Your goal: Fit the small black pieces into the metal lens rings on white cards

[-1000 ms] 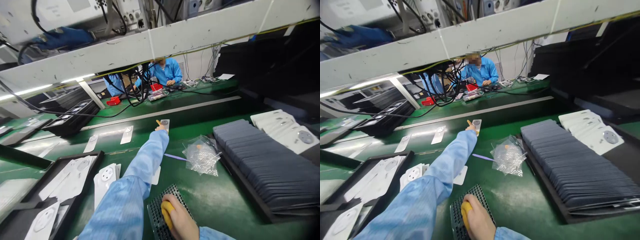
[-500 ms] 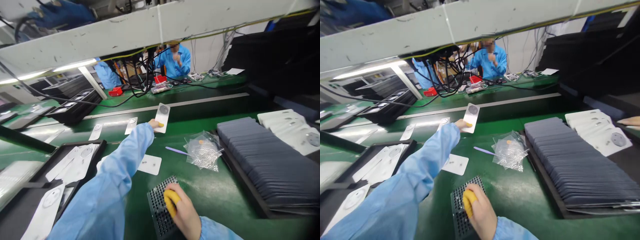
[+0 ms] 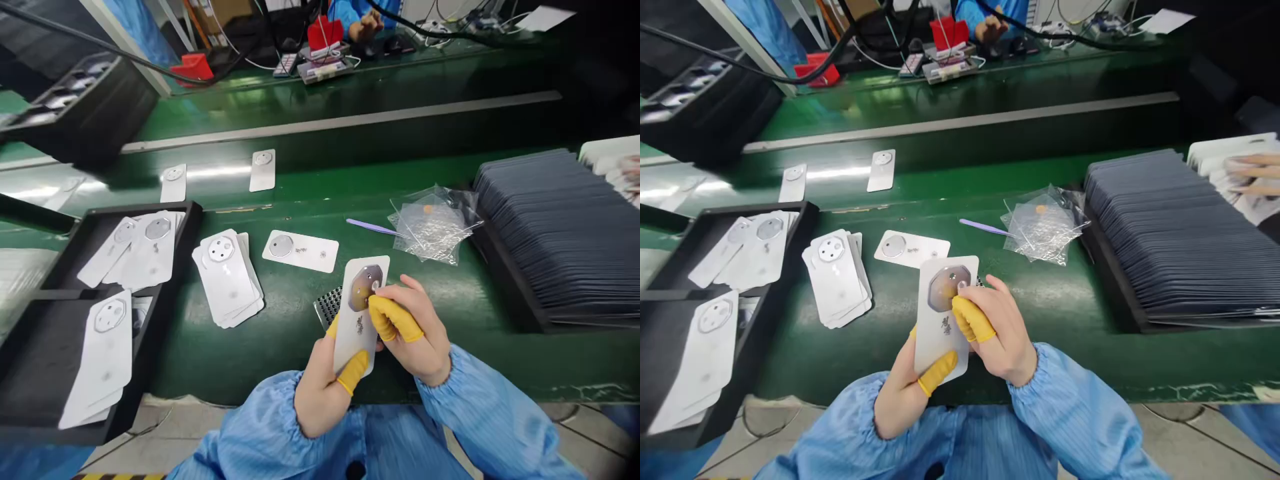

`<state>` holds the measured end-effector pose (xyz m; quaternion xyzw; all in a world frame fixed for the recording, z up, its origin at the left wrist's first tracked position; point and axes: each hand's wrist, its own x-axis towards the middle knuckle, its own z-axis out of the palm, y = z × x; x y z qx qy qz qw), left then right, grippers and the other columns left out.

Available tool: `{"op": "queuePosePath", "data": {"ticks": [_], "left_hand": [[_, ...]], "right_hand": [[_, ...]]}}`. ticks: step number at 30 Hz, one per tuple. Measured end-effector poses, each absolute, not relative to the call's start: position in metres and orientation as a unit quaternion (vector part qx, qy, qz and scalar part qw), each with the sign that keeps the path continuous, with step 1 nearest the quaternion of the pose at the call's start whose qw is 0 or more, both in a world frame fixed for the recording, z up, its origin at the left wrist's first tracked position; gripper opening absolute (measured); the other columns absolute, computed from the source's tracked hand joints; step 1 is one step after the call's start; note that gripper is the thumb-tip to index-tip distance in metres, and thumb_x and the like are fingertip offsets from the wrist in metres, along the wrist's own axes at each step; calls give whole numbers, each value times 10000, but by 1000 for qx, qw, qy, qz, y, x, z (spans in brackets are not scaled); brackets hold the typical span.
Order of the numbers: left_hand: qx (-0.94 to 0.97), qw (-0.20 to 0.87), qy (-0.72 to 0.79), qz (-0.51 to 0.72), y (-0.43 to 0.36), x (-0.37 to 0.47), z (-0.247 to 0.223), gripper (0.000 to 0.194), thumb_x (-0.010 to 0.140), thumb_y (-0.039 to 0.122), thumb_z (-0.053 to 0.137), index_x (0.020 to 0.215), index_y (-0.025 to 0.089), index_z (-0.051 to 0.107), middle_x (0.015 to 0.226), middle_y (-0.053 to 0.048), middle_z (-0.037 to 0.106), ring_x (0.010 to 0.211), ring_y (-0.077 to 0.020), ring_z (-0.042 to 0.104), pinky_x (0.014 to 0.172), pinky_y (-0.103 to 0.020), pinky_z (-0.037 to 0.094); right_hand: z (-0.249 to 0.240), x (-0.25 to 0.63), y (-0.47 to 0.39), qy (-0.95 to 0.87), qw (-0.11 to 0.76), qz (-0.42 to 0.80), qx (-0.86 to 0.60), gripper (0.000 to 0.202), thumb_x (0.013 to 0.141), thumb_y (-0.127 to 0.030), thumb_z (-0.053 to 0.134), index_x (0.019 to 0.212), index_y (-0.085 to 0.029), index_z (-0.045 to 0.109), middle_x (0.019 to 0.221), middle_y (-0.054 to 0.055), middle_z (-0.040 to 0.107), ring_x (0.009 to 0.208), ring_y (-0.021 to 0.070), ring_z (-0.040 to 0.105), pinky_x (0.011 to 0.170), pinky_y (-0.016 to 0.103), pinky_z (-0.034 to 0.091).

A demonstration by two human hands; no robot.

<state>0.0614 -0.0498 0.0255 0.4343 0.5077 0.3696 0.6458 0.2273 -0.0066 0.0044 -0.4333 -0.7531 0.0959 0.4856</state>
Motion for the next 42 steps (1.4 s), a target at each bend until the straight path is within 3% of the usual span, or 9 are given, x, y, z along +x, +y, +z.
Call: {"op": "queuePosePath", "data": {"ticks": [7,15,20,25,27,31,33,36,42], "left_hand": [[480,604,518,369,-60,52,16,381,843,350,625,1201,222,616,1109,-92,679,1104,-288,597,968,-405,496],[550,538,512,381,-61,42,10,378,873,272,583,1250,249,583,1275,-90,612,1191,-295,553,993,-398,478],[475,601,506,395,-57,45,11,530,845,339,631,1350,253,496,1318,-97,586,1167,-300,582,990,-410,492],[332,738,436,394,-46,39,23,745,766,462,701,1415,262,395,1217,-104,658,1007,-314,676,783,-384,606],[301,713,474,419,-39,25,29,793,778,457,693,1454,298,310,1219,-91,660,1020,-316,673,766,-378,611],[355,535,548,537,-24,-15,32,987,777,318,723,1472,463,36,1427,-20,497,1077,-281,654,830,-390,590],[403,478,589,512,-21,-29,27,769,784,323,705,1447,364,317,1351,-44,574,1060,-289,659,835,-385,584],[436,454,662,407,-21,-28,15,377,782,413,670,1037,140,729,1048,-112,733,991,-312,675,820,-373,581],[475,541,601,346,-23,28,6,370,709,410,734,925,111,758,962,-130,747,899,-279,694,834,-371,571]], "right_hand": [[19,223,-12,-782,452,82,-421,490,889,-94,467,1356,-239,430,1091,58,679,1005,186,652,1064,472,416],[24,203,-24,-830,341,15,-440,516,933,-302,433,1413,-127,359,1408,206,453,1322,349,405,1023,590,403],[14,198,-22,-808,385,156,-418,566,897,-187,490,1440,-160,331,1447,169,393,1344,324,373,1041,549,432],[9,205,-16,-662,512,267,-477,558,928,-196,468,1447,-291,286,1513,104,292,1332,282,413,1033,525,456],[4,210,-14,-683,459,284,-493,583,925,-227,505,1455,-267,263,1455,126,391,1293,259,465,1037,498,465],[-19,219,-19,-822,286,232,-435,420,880,-211,595,1291,-212,507,1397,132,479,1350,298,385,1056,563,427],[-31,221,-22,-833,290,213,-420,347,891,-150,561,1235,-196,545,1394,137,486,1370,300,355,1035,577,444],[-36,222,-23,-802,346,204,-442,356,886,-107,551,1231,-196,544,1356,135,524,1355,285,386,1020,556,470],[-15,221,-22,-797,375,183,-436,385,862,-110,580,1229,-224,558,1342,129,542,1316,288,441,1040,578,421]]}}
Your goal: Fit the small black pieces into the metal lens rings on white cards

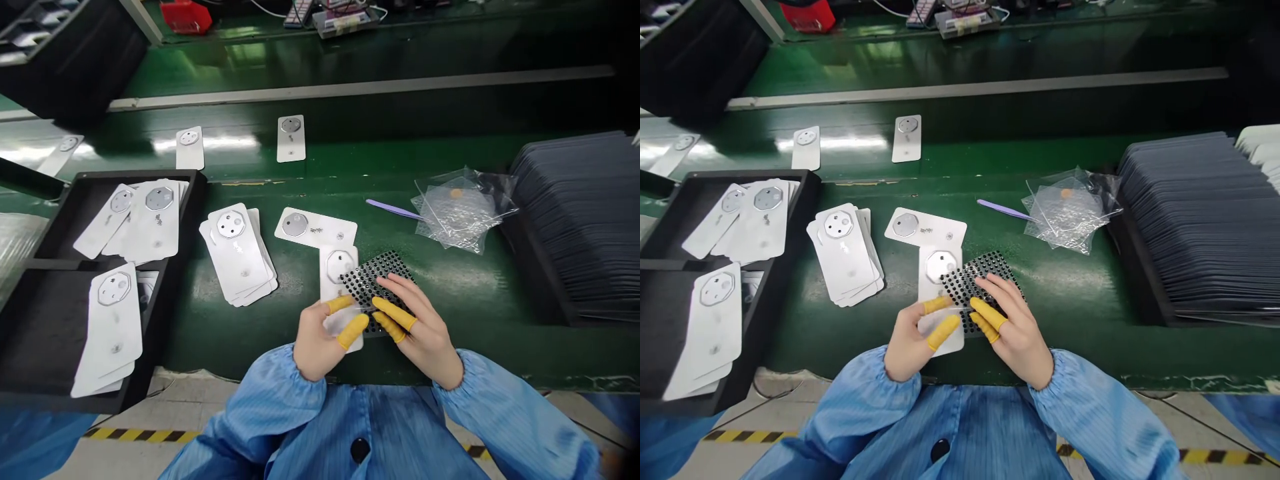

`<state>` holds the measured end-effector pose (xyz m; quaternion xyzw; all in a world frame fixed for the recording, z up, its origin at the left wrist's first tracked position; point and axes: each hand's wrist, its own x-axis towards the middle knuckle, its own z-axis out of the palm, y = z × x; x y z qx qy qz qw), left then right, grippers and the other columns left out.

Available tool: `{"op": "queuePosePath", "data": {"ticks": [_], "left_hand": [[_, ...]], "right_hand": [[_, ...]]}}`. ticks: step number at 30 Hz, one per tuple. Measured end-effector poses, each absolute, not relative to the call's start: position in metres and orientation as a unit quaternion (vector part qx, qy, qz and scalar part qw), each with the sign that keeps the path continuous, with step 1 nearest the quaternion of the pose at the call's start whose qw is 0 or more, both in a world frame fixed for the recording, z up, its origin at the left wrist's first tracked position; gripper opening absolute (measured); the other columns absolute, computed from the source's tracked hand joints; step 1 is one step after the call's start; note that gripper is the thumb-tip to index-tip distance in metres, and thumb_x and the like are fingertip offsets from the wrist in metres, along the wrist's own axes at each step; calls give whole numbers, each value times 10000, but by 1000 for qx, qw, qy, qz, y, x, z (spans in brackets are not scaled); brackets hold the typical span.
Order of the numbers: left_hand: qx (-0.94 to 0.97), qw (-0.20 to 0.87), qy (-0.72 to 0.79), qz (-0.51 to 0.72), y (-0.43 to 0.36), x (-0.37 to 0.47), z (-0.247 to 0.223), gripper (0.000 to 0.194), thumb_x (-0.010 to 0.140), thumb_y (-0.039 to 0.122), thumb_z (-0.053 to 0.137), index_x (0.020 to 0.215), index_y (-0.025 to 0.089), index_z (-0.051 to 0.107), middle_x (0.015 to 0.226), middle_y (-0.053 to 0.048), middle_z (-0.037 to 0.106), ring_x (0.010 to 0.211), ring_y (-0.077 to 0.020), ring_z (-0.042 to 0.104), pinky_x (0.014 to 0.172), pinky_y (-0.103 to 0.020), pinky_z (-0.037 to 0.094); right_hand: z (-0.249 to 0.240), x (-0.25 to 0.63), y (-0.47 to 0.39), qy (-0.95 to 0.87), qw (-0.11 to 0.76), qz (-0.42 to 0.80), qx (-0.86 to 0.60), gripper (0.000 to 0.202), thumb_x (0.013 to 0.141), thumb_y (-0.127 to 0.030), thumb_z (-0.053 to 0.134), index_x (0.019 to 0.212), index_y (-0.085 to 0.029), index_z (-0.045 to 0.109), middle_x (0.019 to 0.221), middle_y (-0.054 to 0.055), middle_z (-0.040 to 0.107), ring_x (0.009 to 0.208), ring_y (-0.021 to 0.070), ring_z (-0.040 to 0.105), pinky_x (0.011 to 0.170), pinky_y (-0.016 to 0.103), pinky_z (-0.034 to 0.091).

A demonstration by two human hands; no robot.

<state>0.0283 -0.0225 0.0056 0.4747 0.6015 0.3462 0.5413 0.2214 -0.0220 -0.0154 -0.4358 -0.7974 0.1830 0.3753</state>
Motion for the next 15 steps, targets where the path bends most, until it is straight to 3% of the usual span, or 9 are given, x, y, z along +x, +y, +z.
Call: {"op": "queuePosePath", "data": {"ticks": [3,6,9,12,15], "left_hand": [[439,560,610,350,-23,43,6,348,728,417,710,821,85,759,822,-130,744,741,-243,687,681,-339,584],[417,590,603,337,-25,44,8,391,734,427,697,849,57,755,802,-133,736,629,-199,646,547,-294,542],[441,589,586,340,-26,41,10,360,770,406,667,877,74,758,786,-107,729,632,-186,633,571,-291,534],[500,554,570,345,-27,39,9,270,814,351,631,852,119,765,781,-77,721,708,-201,649,665,-305,546],[541,529,560,339,-27,39,7,249,842,315,599,848,131,767,796,-82,719,692,-202,654,654,-307,550]], "right_hand": [[-10,221,-24,-801,369,183,-434,369,863,-115,577,1218,-215,557,1297,132,572,1268,274,494,1061,587,381],[-9,221,-24,-796,388,192,-424,351,848,-77,583,1178,-197,568,1134,106,643,1129,227,587,1060,556,398],[-10,221,-22,-811,387,197,-392,328,852,-62,567,1157,-182,570,1058,94,646,1053,204,607,1023,527,450],[-11,221,-21,-827,380,185,-371,358,866,-50,524,1203,-170,538,1105,118,625,1097,222,580,999,527,476],[-15,218,-21,-844,378,156,-347,388,875,-43,497,1253,-126,493,1125,153,609,1152,249,537,962,501,508]]}}
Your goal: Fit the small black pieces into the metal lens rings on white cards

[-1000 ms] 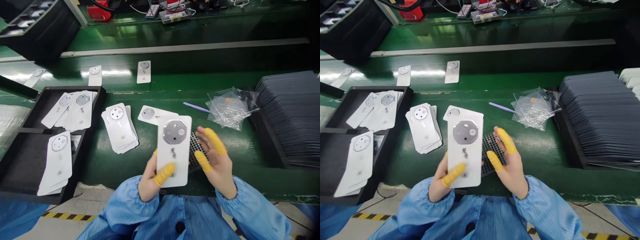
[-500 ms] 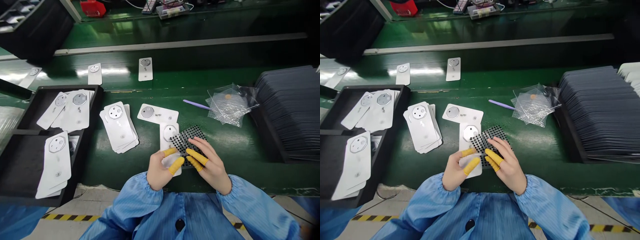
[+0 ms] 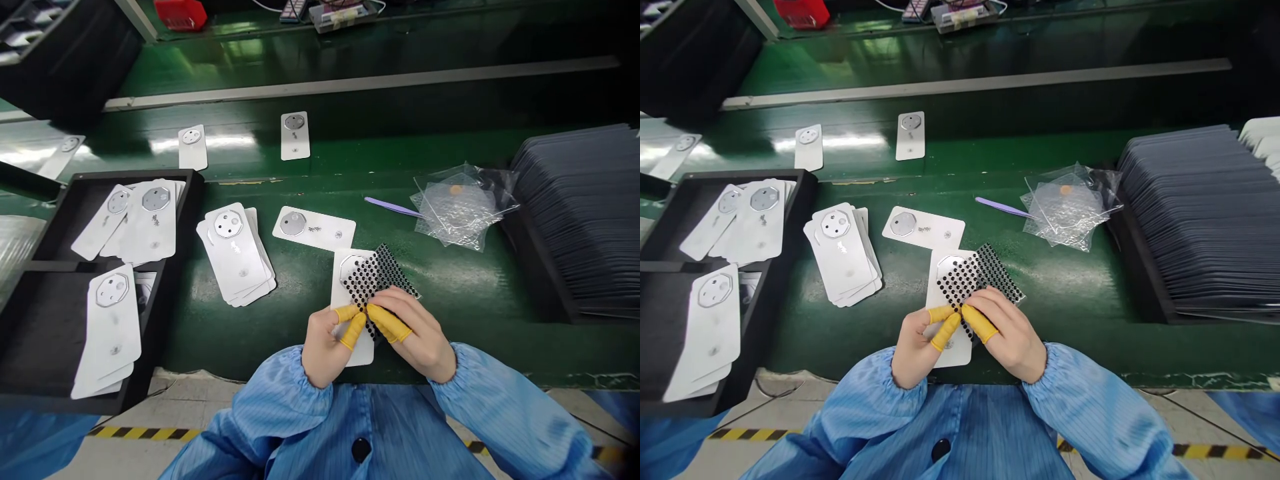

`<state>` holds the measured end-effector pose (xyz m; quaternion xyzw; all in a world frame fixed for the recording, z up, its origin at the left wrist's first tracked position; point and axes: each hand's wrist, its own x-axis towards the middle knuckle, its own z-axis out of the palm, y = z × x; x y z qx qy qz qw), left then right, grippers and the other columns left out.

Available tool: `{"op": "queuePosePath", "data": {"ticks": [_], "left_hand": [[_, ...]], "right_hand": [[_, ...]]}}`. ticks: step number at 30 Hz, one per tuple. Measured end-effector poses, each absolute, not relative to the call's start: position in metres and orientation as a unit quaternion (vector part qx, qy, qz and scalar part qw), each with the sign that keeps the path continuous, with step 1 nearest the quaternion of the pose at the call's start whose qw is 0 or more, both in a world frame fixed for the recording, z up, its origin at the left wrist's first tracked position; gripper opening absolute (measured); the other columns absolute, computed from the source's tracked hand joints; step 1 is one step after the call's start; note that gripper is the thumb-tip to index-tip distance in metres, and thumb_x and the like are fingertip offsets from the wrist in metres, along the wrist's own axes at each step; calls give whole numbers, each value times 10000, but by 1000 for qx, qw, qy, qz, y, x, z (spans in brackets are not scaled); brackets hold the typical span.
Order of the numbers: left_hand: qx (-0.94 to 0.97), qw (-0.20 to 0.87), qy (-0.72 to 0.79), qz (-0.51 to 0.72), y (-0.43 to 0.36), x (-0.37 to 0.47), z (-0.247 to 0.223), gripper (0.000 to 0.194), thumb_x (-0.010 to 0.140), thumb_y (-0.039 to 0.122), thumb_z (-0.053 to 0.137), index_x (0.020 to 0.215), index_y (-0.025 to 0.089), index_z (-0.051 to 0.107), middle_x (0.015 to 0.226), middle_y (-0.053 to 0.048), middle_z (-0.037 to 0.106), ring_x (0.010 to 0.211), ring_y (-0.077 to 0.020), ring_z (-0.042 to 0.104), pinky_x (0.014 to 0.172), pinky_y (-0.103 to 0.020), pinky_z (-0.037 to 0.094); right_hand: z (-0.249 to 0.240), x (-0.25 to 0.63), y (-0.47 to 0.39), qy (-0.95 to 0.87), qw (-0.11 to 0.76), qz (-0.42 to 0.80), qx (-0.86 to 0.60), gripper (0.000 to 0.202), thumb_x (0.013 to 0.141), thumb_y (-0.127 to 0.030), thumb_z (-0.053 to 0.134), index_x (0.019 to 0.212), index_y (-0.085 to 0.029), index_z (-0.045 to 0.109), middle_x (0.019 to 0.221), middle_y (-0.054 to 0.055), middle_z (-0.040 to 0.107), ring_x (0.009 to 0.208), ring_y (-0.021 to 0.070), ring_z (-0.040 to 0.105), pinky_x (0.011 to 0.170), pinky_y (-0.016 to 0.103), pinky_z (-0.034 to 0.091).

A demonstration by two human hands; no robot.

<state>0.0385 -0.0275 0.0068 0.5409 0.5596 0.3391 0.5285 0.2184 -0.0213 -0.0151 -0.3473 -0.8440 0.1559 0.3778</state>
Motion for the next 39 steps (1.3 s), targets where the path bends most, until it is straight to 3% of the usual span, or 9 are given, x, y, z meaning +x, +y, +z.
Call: {"op": "queuePosePath", "data": {"ticks": [7,12,15,17,18,23,27,33,39], "left_hand": [[601,461,542,364,-25,40,-5,207,826,260,611,848,121,764,802,-108,738,688,-205,686,648,-294,562],[535,496,595,337,-18,14,-4,322,846,371,613,1009,117,726,1015,-123,741,961,-282,690,867,-377,556],[487,445,621,424,-24,-6,7,603,883,341,583,1429,178,386,1285,-122,618,1128,-278,623,925,-385,545],[475,435,605,468,-33,-8,15,855,889,292,584,1516,254,5,1387,-119,531,1127,-258,627,900,-369,567],[476,442,594,475,-37,-6,19,888,896,272,574,1507,276,-71,1407,-115,510,1128,-250,628,904,-361,566],[548,452,543,448,-50,25,32,650,900,179,551,1467,286,253,1407,-64,517,1239,-239,543,1015,-333,490],[592,438,526,425,-55,40,34,600,874,183,570,1428,228,343,1358,-113,559,1117,-269,630,897,-346,562],[615,405,532,418,-57,43,35,605,858,169,556,1428,205,354,1310,-145,592,1032,-288,669,811,-360,594],[638,409,486,435,-49,42,41,716,843,79,536,1464,295,253,1453,-70,462,1196,-215,583,958,-273,518]], "right_hand": [[-28,205,-18,-775,422,225,-413,263,870,-77,537,1119,-162,532,1019,106,602,1007,208,584,854,396,539],[-36,212,-16,-799,362,208,-432,212,881,-93,516,1075,-172,543,1096,134,567,1019,215,585,828,384,549],[-38,218,-16,-817,346,182,-424,235,879,-84,509,1095,-166,550,1128,146,572,1047,225,593,832,379,556],[-31,220,-15,-813,367,136,-432,278,860,-84,545,1124,-171,556,1088,125,606,1018,225,611,901,422,532],[-24,219,-15,-806,385,105,-437,304,840,-78,576,1128,-177,563,1050,108,628,992,224,620,947,453,505],[29,202,-16,-783,411,14,-466,325,819,-106,626,1123,-215,593,945,43,681,910,207,636,1092,515,364],[48,189,-11,-809,410,-5,-421,290,879,-114,524,1128,-250,581,1000,29,696,922,201,649,1093,518,360],[45,190,-8,-823,417,-59,-380,229,880,-90,483,1022,-202,624,1033,59,689,1005,206,631,1083,532,367],[45,187,-15,-841,378,13,-386,301,916,-259,477,1116,-69,595,1304,233,525,1228,368,502,972,603,442]]}}
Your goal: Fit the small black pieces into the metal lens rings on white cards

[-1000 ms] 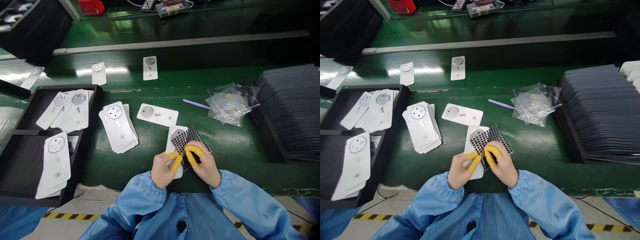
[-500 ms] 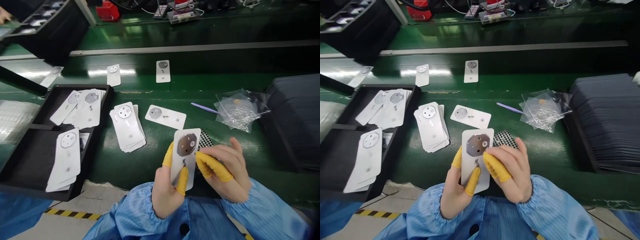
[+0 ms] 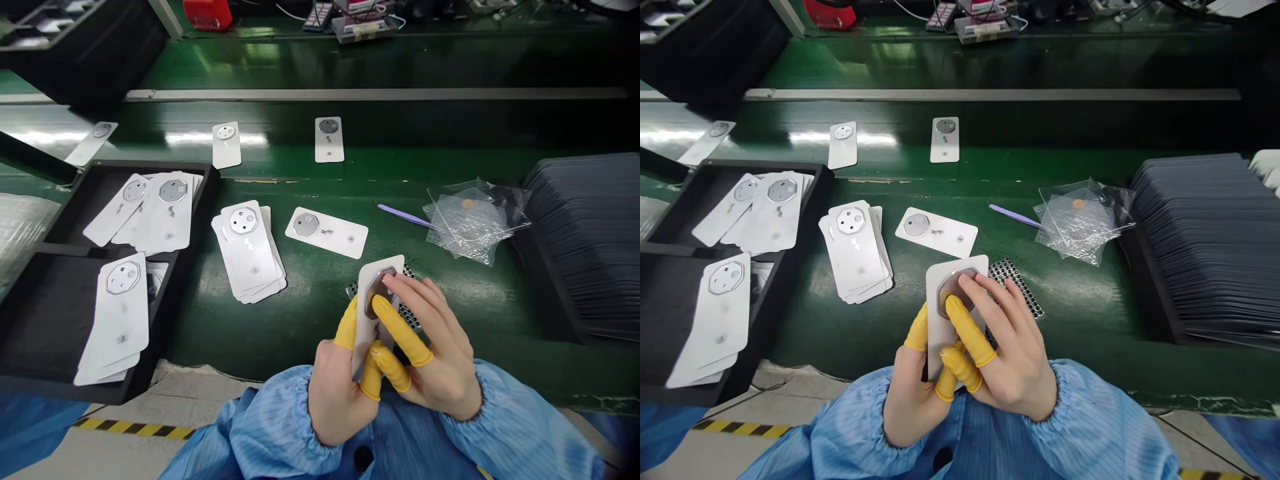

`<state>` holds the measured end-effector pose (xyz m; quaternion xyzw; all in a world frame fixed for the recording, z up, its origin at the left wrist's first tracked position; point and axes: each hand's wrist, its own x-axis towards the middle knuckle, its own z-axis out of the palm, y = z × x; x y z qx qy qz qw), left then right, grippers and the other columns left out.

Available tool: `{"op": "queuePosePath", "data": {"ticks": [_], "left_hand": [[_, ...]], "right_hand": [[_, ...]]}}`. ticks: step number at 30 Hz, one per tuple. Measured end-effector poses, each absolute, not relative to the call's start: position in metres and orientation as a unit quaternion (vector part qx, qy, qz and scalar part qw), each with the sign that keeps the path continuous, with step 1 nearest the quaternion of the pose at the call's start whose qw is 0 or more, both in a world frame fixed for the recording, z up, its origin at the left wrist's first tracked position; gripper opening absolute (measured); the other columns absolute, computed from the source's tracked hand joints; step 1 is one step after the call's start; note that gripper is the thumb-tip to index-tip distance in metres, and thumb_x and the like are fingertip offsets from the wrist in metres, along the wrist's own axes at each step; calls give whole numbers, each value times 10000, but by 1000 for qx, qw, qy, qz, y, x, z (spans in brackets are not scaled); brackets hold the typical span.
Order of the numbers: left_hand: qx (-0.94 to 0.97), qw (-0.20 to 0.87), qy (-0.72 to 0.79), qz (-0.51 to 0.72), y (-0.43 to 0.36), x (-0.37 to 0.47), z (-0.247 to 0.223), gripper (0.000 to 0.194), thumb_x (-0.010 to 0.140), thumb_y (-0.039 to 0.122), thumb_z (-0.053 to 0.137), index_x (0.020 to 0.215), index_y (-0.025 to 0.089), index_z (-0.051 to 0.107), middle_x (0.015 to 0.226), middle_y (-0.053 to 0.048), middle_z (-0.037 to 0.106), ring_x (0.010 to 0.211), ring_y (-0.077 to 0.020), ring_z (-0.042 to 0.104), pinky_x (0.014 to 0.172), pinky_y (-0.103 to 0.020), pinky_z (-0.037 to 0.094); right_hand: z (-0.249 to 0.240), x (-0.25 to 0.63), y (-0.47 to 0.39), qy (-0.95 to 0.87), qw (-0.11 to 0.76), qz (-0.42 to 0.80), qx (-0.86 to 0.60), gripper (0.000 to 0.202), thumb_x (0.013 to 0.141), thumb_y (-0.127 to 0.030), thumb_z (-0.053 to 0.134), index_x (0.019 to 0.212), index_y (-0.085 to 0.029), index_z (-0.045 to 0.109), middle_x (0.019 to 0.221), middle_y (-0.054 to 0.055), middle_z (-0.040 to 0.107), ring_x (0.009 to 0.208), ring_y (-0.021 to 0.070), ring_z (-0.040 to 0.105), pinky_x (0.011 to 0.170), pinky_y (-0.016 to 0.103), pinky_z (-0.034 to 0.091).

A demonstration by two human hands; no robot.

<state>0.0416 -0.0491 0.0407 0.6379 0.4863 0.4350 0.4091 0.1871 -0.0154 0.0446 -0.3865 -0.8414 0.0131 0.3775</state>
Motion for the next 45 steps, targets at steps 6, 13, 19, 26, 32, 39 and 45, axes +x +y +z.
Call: {"op": "queuePosePath", "data": {"ticks": [6,13,19,26,32,39,45], "left_hand": [[646,400,479,439,-50,44,41,723,840,57,533,1463,297,257,1450,-64,465,1153,-175,614,957,-219,502],[651,394,469,448,-48,45,43,713,829,46,538,1453,273,279,1450,-75,465,1154,-192,615,945,-239,518],[657,395,465,443,-49,45,42,732,823,49,528,1461,284,257,1268,-72,640,870,-176,724,782,-235,580],[668,376,450,458,-46,46,44,679,807,61,551,1416,265,330,1325,-91,595,979,-212,701,812,-255,578],[686,342,462,447,-45,45,40,640,810,70,518,1399,247,344,1140,-92,697,854,-209,722,696,-254,579],[713,301,465,431,-44,42,37,662,819,96,487,1437,246,306,988,-81,739,651,-189,704,566,-250,553],[637,431,462,443,-43,42,32,641,838,151,561,1425,279,336,1242,-96,649,893,-226,711,755,-294,581]], "right_hand": [[38,183,-20,-815,422,20,-398,369,902,-228,505,1226,-54,542,1330,235,503,1233,371,500,936,573,490],[38,178,-21,-798,442,26,-409,403,902,-199,492,1290,-90,510,1356,194,504,1238,356,504,926,552,508],[42,182,-25,-814,398,28,-421,438,915,-222,484,1337,-108,467,1388,191,470,1258,339,483,997,569,449],[39,182,-27,-791,443,66,-417,486,907,-215,501,1384,-151,434,1450,126,414,1288,321,457,992,509,490],[41,180,-22,-794,437,39,-420,573,895,-229,533,1429,-119,356,1456,161,401,1266,319,477,961,507,515],[49,185,-20,-825,406,51,-390,552,906,-207,501,1426,-91,357,1430,192,423,1267,331,470,960,531,502],[29,180,-21,-805,411,146,-403,575,898,-246,486,1440,-120,338,1474,174,357,1326,367,391,1001,601,443]]}}
